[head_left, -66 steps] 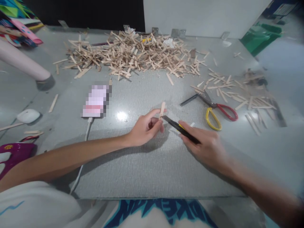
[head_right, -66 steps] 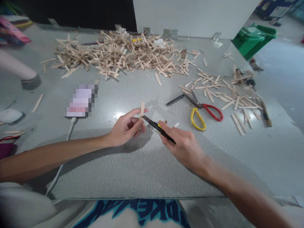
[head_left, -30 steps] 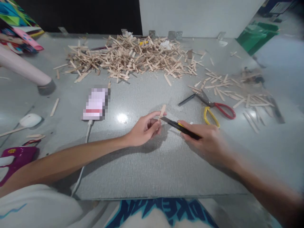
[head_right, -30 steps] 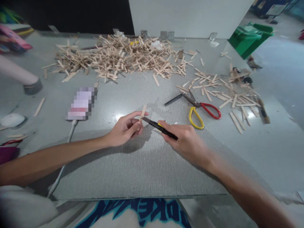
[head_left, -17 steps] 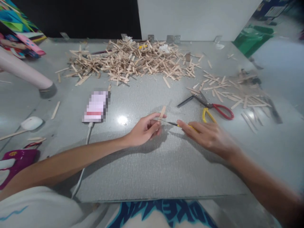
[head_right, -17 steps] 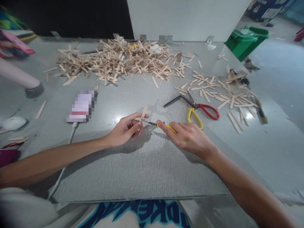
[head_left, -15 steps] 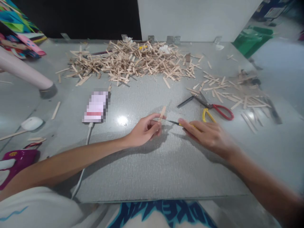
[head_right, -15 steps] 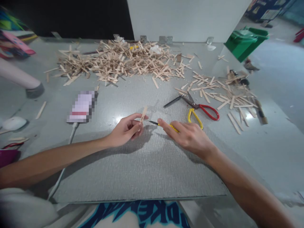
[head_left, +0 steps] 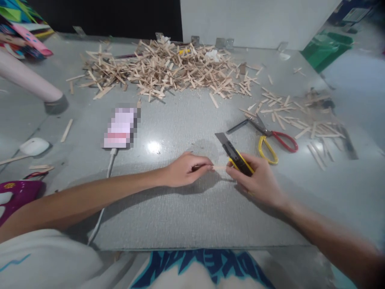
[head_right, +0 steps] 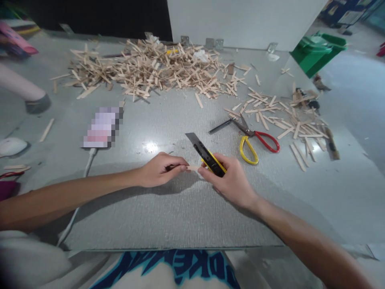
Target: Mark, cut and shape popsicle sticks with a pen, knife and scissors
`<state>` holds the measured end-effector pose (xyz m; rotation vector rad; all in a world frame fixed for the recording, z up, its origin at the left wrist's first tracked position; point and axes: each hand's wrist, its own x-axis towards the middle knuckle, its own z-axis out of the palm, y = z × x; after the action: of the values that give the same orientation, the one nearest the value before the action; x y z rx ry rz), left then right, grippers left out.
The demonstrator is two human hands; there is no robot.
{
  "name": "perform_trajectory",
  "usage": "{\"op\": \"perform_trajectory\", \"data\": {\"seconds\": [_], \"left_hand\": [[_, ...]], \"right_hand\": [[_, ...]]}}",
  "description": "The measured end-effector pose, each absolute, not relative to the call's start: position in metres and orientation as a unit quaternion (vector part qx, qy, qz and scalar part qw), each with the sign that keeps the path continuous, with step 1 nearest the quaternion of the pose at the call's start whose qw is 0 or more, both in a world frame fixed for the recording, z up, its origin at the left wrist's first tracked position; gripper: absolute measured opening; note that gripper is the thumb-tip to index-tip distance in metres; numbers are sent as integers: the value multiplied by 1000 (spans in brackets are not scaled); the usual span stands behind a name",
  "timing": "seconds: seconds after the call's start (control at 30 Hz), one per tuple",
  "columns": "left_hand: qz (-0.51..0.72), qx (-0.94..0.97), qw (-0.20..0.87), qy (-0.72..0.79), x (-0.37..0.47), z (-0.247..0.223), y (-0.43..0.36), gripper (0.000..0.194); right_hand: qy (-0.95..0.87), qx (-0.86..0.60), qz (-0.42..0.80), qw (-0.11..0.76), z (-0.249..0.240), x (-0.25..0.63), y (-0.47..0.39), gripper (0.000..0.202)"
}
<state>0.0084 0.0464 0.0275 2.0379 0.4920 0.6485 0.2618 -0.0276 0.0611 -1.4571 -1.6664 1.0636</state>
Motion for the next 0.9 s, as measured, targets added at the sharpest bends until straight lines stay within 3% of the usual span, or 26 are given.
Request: {"op": "perform_trajectory", "data": {"seconds": [0.17,0.33,0.43,0.53,0.6,0.73,0.8,0.9], "left_hand": [[250,840,454,162,7,28,45,28],[245,794,507,230,6,31,44,17],[290,755,508,295,7,29,44,14],[350,712,488,363,8,25,45,11],[370,697,481,382,8,23,45,10],[368,686,496,385,6,21,44,9],[364,681,504,386,6,20,43,9],[367,674,511,386,5,18,44,15]], "right_hand": [[-565,-561,508,328,63,257,-32,32],[-552,-583,488,342,58,259,-30,35],[-618,-588,383,354,53,264,-24,33],[-694,-589,160,382,54,280,-11,47],[-682,-620,24,388,59,297,0,38],[-613,-701,-37,362,71,338,23,41],[-610,-723,-51,320,73,356,31,48],[-622,-771,-47,128,69,375,40,45]]}}
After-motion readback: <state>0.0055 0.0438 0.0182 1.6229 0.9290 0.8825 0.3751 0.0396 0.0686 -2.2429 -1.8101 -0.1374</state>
